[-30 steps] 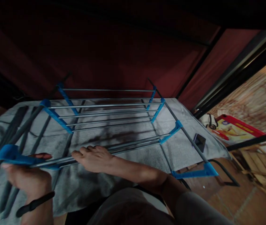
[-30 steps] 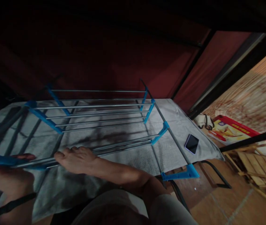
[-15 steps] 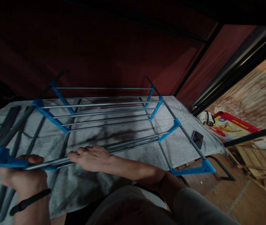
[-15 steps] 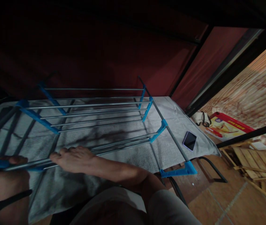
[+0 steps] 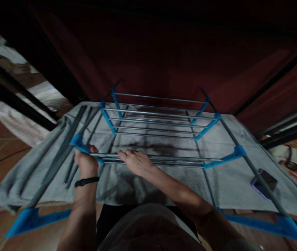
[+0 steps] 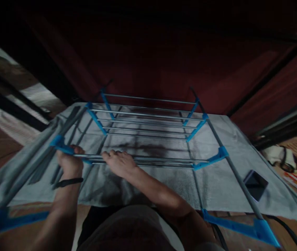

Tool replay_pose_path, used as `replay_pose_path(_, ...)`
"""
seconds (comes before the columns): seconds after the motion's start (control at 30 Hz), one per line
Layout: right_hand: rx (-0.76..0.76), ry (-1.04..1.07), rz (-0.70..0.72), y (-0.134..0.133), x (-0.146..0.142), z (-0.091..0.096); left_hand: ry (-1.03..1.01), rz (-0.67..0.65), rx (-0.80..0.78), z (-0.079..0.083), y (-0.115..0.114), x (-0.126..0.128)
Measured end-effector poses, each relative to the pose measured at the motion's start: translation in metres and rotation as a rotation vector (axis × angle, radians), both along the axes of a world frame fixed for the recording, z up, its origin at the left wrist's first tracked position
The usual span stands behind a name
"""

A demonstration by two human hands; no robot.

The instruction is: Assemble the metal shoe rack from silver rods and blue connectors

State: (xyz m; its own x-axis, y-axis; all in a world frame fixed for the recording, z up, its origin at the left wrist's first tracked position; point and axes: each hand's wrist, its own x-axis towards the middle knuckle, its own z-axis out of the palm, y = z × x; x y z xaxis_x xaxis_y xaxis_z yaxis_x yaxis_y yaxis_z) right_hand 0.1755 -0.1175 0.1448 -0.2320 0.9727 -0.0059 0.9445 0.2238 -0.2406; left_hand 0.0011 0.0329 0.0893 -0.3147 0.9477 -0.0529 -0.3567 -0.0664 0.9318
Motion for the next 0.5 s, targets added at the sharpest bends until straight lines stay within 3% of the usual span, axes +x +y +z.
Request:
replay_pose_path(0.17, -0.024, -0.031, -0.029, 0.001, -0.002, 0.001, 0.012, 0.023, -0.018, 0.007, -0.012, 0.005)
replay_pose_path(0.5, -0.033, -0.048, -0.069, 0.001, -0.004, 0.0, 0.107, 0.023, 0.066, -0.007, -0.013, 0.001)
